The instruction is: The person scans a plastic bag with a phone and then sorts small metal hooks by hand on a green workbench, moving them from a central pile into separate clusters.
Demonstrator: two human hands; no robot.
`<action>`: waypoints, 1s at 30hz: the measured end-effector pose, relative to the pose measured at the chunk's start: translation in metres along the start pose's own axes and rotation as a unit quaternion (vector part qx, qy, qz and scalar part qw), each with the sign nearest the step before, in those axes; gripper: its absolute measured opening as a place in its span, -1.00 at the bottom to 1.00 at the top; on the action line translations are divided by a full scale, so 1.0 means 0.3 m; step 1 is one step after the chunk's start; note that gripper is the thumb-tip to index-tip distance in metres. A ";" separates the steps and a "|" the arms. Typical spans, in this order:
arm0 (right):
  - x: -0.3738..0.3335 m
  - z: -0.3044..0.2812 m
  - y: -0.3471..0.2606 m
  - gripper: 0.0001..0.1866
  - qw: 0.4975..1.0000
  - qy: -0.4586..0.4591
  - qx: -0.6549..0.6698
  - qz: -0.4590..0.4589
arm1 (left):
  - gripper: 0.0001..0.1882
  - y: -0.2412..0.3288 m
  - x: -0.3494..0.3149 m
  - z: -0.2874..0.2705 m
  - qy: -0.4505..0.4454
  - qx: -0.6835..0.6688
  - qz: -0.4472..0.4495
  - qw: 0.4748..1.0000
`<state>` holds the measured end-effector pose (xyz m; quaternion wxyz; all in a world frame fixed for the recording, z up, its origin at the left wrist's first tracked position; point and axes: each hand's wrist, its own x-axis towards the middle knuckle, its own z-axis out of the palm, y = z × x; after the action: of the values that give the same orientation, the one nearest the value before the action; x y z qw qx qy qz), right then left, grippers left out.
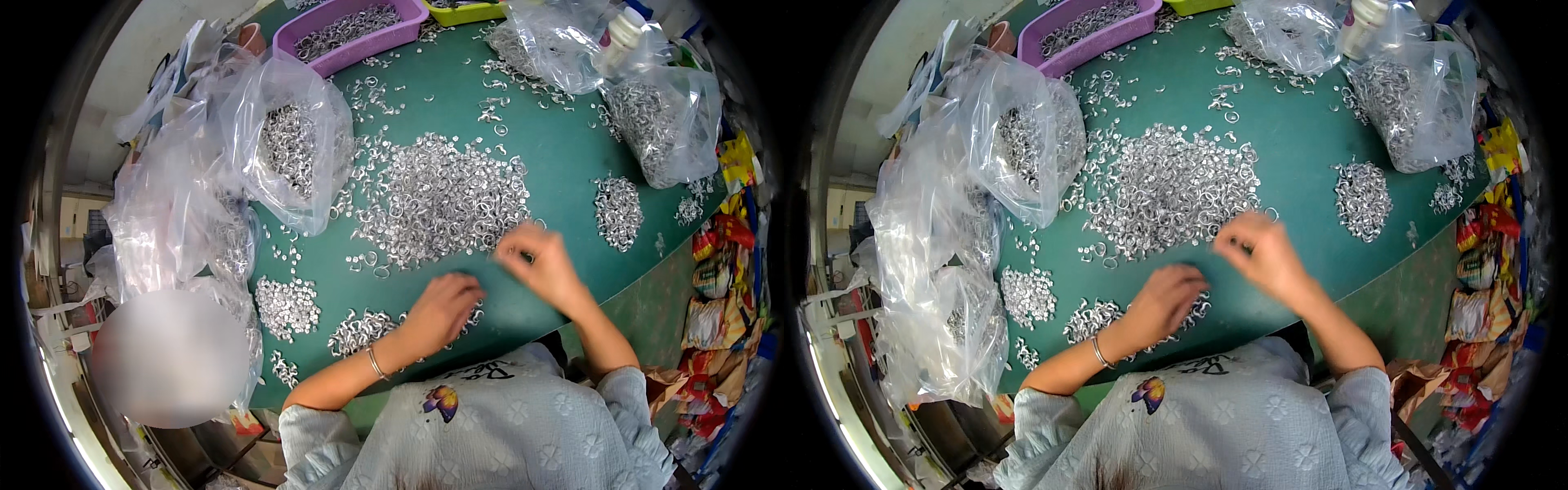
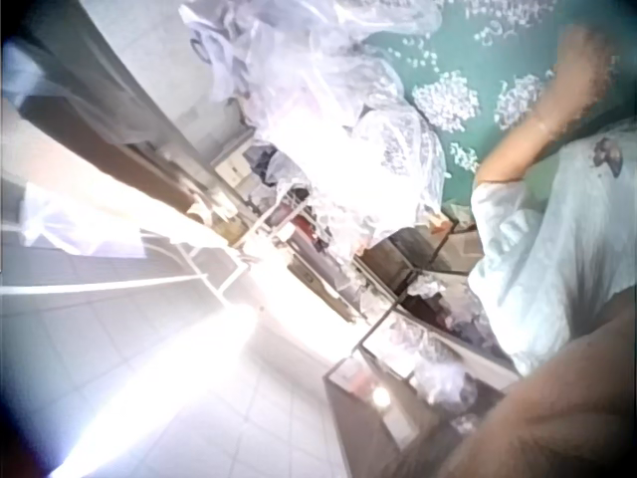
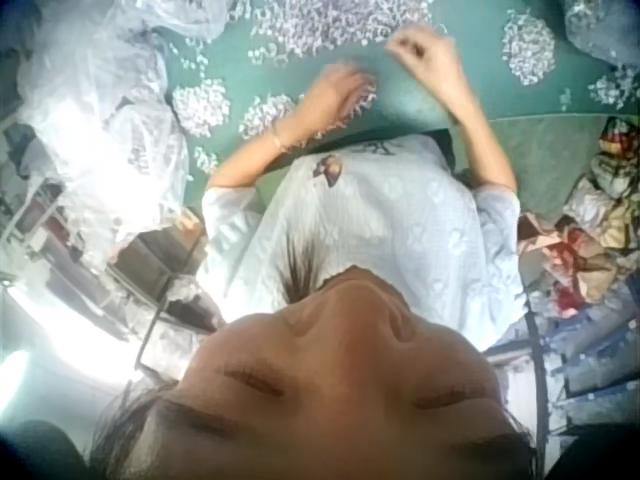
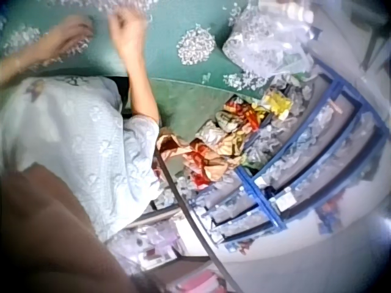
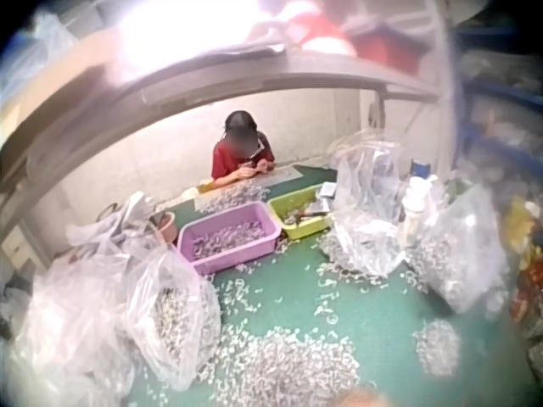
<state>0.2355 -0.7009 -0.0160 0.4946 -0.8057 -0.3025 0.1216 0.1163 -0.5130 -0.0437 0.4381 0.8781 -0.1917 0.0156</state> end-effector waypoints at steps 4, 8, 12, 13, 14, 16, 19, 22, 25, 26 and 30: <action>-0.077 0.094 0.014 -0.86 0.986 -0.119 -0.076 -0.085 | -0.71 -0.034 0.074 -0.068 0.125 0.033 -0.063 0.990; 0.051 0.061 0.016 -0.69 0.990 0.041 -0.093 -0.093 | -0.67 -0.057 0.178 -0.140 0.234 0.225 -0.093 0.941; 0.192 0.095 0.043 -0.59 0.965 0.024 -0.195 -0.172 | -0.65 -0.161 0.207 -0.148 0.190 0.163 -0.126 0.960; 0.204 0.113 0.055 -0.57 0.957 0.001 -0.217 -0.193 | -0.67 -0.165 0.201 -0.152 0.190 0.151 -0.126 0.962; 0.205 0.109 0.056 -0.52 0.944 -0.008 -0.255 -0.208 | -0.68 -0.169 0.194 -0.157 0.191 0.140 -0.126 0.963; 0.199 0.072 0.087 -0.54 0.946 -0.014 -0.261 -0.193 | -0.71 -0.176 0.179 -0.172 0.188 0.123 -0.131 0.966; 0.185 0.011 0.104 -0.67 0.952 0.004 -0.260 -0.161 | -0.74 -0.178 0.159 -0.191 0.177 0.123 -0.142 0.966; 0.209 -0.026 0.101 -0.76 0.954 0.015 -0.271 -0.125 | -0.75 -0.169 0.156 -0.202 0.167 0.158 -0.139 0.963; 0.283 0.010 0.092 -0.76 0.972 0.039 -0.214 -0.090 | -0.79 -0.170 0.172 -0.199 0.164 0.189 -0.129 0.960; 0.309 0.040 0.068 -0.75 0.975 0.033 -0.186 -0.115 | -0.81 -0.171 0.175 -0.195 0.161 0.192 -0.131 0.959; 0.334 0.132 0.077 -0.72 0.953 -0.026 -0.211 -0.215 | -0.86 -0.211 0.162 -0.198 0.190 0.171 -0.093 0.962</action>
<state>0.3032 -0.6191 -0.0449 0.3195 -0.8042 -0.5001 -0.0339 0.1918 -0.4484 -0.0460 0.3092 0.9348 -0.0169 0.1742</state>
